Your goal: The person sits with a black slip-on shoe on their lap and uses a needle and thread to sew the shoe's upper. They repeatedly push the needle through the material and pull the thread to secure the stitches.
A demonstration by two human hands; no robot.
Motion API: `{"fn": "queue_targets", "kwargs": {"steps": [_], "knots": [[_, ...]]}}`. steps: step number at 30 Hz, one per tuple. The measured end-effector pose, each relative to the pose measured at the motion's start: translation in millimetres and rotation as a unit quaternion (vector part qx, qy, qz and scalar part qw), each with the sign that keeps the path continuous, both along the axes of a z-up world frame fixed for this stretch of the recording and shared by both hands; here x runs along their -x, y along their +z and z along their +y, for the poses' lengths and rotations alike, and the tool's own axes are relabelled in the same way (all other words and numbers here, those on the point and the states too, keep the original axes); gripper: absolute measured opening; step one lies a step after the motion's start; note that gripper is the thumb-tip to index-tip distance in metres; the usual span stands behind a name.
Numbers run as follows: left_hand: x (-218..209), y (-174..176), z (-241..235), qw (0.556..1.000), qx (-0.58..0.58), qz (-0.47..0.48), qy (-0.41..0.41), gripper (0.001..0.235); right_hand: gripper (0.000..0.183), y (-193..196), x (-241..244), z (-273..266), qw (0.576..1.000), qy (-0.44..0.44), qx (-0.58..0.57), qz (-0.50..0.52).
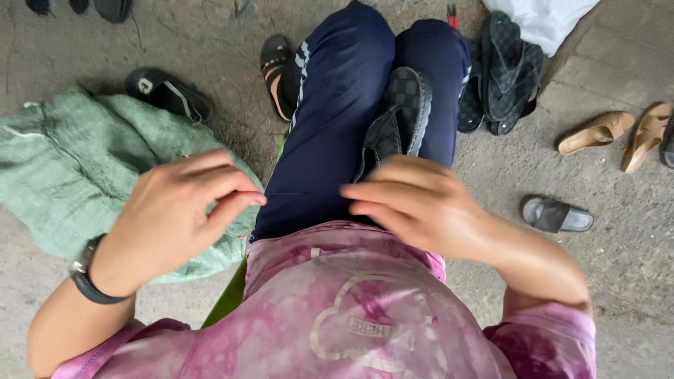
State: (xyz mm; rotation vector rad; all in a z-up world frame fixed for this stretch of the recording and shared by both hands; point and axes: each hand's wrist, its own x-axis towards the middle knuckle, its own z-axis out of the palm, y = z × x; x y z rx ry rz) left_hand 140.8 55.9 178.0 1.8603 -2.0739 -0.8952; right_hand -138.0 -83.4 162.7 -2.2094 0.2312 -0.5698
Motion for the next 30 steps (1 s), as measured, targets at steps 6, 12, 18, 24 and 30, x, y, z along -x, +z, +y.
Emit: {"fn": "queue_targets", "kwargs": {"steps": [6, 12, 18, 24, 30], "knots": [[12.4, 25.3, 7.0, 0.974, 0.225, -0.025, -0.030, 0.015, 0.014, -20.5, -42.4, 10.5, 0.992, 0.106, 0.029, -0.060], [-67.6, -20.3, 28.9, 0.972, 0.196, -0.052, 0.119, 0.017, 0.010, -79.8, 23.6, 24.1, 0.910, 0.049, 0.287, 0.294], [36.0, -96.2, -22.1, 0.905, 0.161, -0.340, 0.197, 0.024, 0.044, -65.0, 70.7, 40.5, 0.885, -0.114, 0.301, 0.337], [120.2, -143.4, -33.5, 0.961, 0.263, 0.019, -0.077, 0.015, 0.009, -103.2, 85.1, 54.1, 0.879, -0.180, 0.195, 0.396], [118.1, -153.7, -16.3, 0.675, -0.119, 0.721, 0.106, 0.029, 0.018, -115.8, 84.9, 48.8, 0.948, -0.189, 0.108, 0.231]]}}
